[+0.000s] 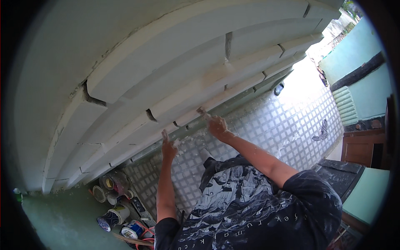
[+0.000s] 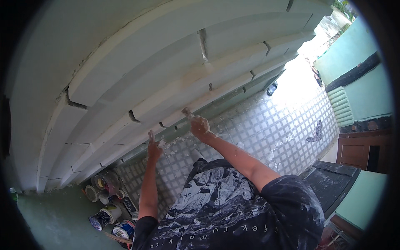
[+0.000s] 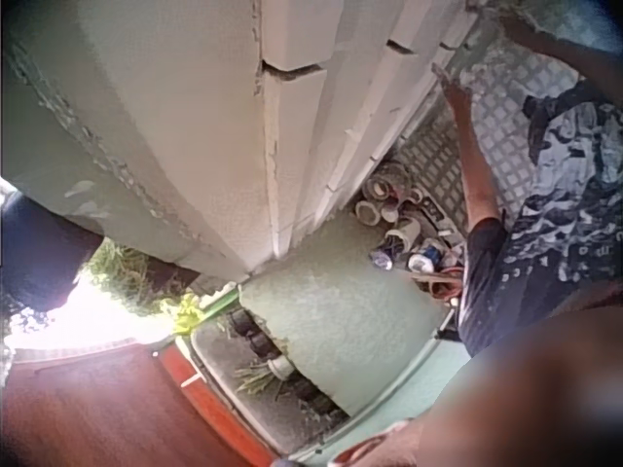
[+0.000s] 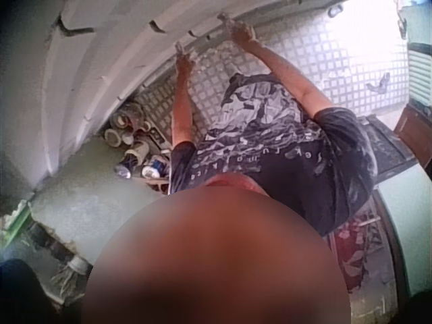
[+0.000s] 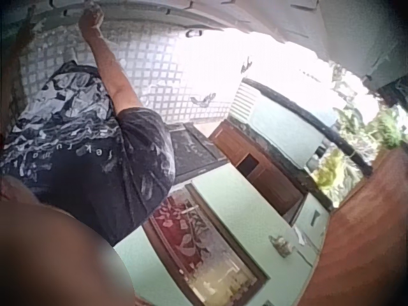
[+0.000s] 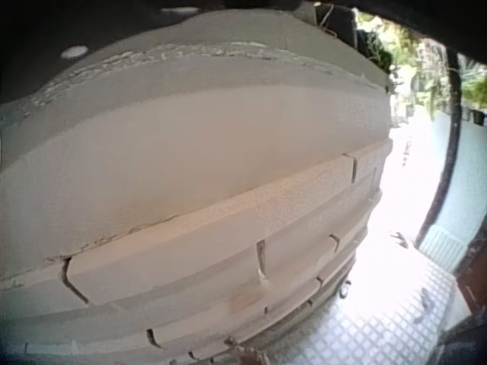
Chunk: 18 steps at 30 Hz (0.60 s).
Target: Patching or smoothing gaps in a tiered wall using putty and a scraper.
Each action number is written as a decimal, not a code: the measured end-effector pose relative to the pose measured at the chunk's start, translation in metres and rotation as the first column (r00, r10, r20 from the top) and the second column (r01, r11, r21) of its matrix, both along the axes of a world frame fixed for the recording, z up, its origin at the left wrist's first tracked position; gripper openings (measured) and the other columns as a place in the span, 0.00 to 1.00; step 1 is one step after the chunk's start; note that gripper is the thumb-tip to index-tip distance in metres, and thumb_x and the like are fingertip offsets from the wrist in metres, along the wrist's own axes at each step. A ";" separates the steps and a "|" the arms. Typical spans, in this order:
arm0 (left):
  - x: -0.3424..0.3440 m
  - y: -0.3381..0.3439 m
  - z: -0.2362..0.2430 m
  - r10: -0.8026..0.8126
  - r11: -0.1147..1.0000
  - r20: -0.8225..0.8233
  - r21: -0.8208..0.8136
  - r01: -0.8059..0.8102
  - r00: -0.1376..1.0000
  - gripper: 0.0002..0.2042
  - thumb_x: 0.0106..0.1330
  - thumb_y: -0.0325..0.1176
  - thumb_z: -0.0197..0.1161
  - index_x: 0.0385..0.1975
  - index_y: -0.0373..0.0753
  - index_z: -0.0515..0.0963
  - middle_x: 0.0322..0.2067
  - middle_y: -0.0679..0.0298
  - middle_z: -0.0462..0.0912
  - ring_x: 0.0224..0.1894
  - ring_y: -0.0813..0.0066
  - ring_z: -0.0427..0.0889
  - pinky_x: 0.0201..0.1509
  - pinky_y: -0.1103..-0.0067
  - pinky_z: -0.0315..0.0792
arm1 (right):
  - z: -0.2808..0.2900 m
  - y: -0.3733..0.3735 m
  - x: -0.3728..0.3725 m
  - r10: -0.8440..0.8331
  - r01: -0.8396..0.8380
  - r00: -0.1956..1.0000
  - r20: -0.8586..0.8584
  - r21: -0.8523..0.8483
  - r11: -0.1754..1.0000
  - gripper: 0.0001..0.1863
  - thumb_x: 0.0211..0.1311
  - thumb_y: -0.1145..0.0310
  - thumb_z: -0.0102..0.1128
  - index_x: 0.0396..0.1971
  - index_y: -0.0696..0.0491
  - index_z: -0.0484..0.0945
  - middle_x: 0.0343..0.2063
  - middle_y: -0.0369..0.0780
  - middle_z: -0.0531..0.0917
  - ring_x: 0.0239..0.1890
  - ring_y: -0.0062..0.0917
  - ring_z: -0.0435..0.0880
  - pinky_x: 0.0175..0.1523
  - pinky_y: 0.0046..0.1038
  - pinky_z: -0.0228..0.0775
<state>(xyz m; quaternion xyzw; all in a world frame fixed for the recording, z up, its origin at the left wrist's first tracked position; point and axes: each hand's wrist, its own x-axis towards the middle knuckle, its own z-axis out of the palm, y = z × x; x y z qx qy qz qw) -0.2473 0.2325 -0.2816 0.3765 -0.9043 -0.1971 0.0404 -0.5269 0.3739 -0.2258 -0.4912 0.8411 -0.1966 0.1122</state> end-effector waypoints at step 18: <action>-0.007 0.010 0.003 0.097 0.995 -0.026 0.002 -0.097 0.995 0.08 0.50 0.27 0.62 0.28 0.33 0.84 0.73 0.53 0.36 0.72 0.55 0.50 0.61 0.68 0.68 | 0.050 0.035 -0.086 -0.069 0.067 0.994 0.083 0.035 0.997 0.21 0.52 0.70 0.55 0.49 0.51 0.78 0.37 0.46 0.84 0.40 0.43 0.83 0.44 0.43 0.75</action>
